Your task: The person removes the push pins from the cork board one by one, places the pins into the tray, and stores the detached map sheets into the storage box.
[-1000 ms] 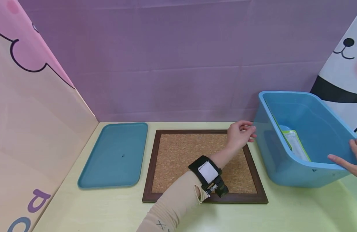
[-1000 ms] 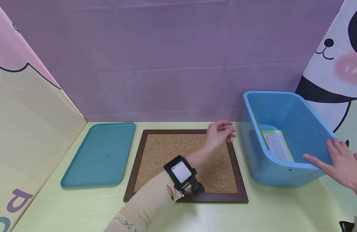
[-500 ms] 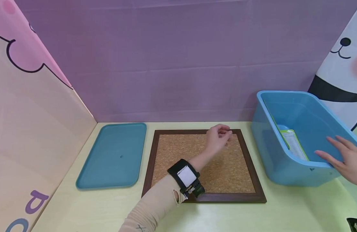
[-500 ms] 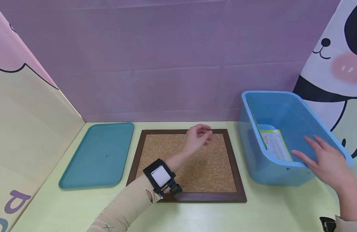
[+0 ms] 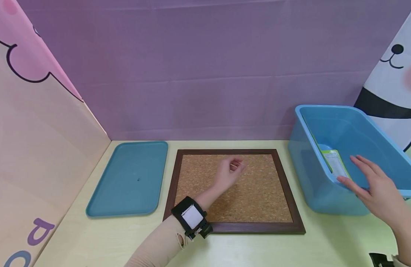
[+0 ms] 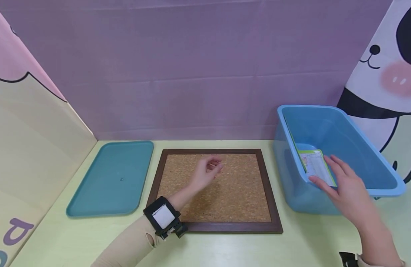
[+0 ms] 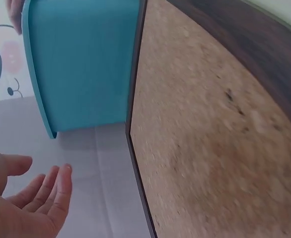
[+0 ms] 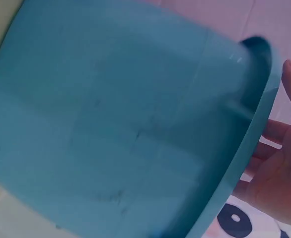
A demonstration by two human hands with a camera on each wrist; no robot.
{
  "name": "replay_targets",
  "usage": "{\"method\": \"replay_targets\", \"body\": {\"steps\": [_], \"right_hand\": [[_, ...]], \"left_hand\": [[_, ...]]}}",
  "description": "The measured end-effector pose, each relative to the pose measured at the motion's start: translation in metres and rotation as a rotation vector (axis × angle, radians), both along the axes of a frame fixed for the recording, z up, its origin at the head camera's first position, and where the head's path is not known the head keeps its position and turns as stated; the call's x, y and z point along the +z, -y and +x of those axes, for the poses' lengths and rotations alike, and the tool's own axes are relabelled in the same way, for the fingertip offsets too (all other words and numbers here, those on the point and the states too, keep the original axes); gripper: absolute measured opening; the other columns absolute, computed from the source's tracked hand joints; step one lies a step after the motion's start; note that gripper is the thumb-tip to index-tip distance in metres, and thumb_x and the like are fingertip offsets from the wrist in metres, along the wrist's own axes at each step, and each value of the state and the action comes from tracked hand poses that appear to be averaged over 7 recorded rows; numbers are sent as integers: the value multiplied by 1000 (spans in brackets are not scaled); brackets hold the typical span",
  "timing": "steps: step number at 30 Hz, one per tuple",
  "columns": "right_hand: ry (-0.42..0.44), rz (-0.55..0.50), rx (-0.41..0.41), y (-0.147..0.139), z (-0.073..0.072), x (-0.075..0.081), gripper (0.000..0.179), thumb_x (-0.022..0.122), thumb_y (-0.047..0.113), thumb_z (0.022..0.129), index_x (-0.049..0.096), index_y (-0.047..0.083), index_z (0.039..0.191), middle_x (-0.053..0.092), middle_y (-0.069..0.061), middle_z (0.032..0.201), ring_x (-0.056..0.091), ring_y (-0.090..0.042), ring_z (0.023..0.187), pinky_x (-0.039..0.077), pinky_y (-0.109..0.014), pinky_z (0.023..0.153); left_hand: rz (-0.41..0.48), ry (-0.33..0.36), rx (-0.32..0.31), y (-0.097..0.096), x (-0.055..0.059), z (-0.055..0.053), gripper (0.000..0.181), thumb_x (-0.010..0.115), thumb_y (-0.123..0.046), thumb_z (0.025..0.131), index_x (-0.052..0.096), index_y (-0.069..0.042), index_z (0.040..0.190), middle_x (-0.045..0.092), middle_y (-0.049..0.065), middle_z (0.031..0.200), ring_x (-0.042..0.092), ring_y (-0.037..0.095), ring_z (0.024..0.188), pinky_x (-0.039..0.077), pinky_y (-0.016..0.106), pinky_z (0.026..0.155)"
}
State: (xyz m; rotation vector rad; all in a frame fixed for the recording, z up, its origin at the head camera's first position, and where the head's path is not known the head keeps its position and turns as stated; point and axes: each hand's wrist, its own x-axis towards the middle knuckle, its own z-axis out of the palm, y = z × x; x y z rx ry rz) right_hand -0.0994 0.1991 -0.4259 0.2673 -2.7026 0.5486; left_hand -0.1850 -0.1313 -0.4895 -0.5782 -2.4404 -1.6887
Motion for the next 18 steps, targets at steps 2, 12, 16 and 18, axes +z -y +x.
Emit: {"method": "replay_targets", "body": {"steps": [2,12,16,18], "right_hand": [[-15,-26,23,8,1,-1,66,62,24,84,30,-5,134,26,-32,133,28,-53,114,23,-64,82],[-259,-92,187,41,1,-13,61,70,26,76,46,1,127,41,-27,126,38,-45,113,26,-43,99],[-343,-103,239,49,-3,-21,64,59,47,79,52,-1,121,45,-26,122,40,-43,111,26,-37,101],[-367,-101,254,54,-4,-24,69,52,54,80,53,-2,119,46,-27,121,40,-41,113,24,-43,100]], "left_hand": [[-55,-9,-1,7,-3,3,18,55,-5,87,59,6,101,59,13,86,57,22,76,46,22,65],[-346,-52,-10,38,-12,22,26,56,-11,87,56,3,109,58,12,95,57,22,84,48,29,71],[-467,-82,18,50,-14,30,32,56,-16,88,53,1,115,57,13,106,56,23,94,47,31,75],[-499,-97,32,56,-15,33,34,55,-19,89,52,0,117,56,13,110,55,24,99,47,33,78]]}}
